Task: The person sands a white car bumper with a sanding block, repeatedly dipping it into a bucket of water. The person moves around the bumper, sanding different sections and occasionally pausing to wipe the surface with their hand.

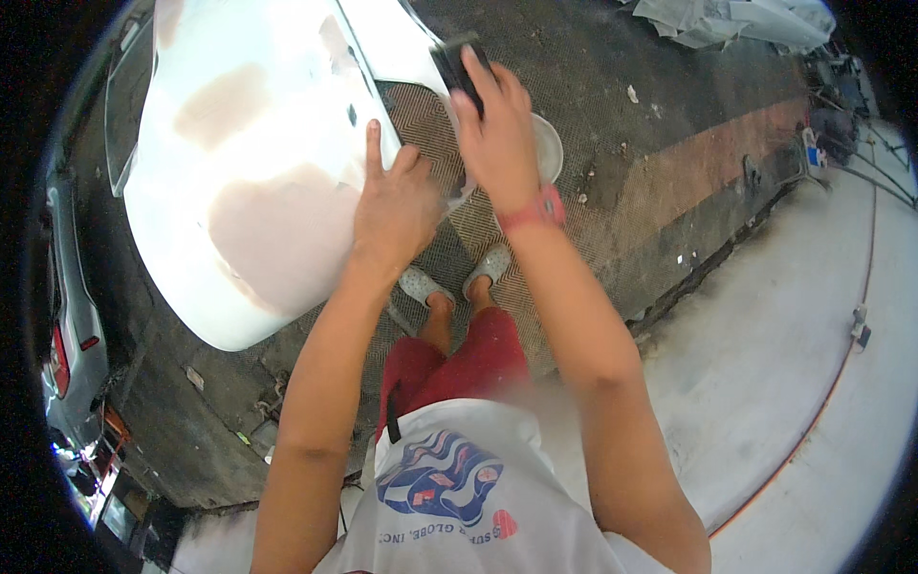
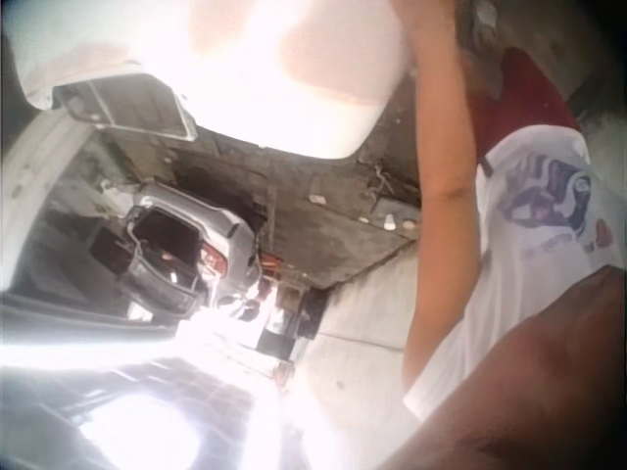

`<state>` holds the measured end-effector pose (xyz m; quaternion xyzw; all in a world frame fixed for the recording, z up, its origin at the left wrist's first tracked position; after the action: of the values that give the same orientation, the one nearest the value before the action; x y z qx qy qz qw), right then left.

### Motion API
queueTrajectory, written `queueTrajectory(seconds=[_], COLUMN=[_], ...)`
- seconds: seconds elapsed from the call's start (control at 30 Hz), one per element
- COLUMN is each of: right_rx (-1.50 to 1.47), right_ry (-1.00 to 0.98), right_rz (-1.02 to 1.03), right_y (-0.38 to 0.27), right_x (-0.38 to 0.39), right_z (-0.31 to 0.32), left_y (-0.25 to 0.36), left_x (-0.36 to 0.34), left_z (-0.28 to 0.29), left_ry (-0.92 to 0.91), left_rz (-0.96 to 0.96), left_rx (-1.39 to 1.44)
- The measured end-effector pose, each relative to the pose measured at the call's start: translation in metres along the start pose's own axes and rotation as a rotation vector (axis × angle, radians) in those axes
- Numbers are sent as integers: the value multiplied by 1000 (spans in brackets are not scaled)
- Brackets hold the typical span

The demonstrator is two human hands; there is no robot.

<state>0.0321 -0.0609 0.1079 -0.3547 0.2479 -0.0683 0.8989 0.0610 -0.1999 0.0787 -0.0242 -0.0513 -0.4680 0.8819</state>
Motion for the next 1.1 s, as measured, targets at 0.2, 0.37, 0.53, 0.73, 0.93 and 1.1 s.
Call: queueTrajectory(seconds=[0.2,0.37,0.53,0.73,0.93,1.1], right_rx=[-51,-106,-42,176,297,539], right_ry=[-63,-31,-50,-119,-30,-112], right_rz=[-11,-54,20,33,223,197], right_y=[-2,3,2,12,-20,-6], right_x=[18,-16,-18,87,32,111], right_z=[-1,0,-5,22,12,14], left_y=[-15,-3,-12,-2,-13,-6], left_x=[-3,-1,0,0,2,-2], left_z=[2,0,2,-6,5,6], left_ry=[17,6,22,90,116,65], left_rz=[23,10,26,-4,30,9], left_rx=[5,-58,-23,-9,-82,-72])
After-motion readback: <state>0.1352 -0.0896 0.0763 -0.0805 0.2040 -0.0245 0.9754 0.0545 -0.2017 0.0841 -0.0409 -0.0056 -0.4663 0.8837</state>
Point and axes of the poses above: each hand's wrist, its own x-axis away from the middle knuckle, its own z-axis out of the back of the hand, y = z × x, the point moved 10 cm from there along -x, towards the middle knuckle, and after that the axes turned 2 degrees about -z, right-handed, at the moved point
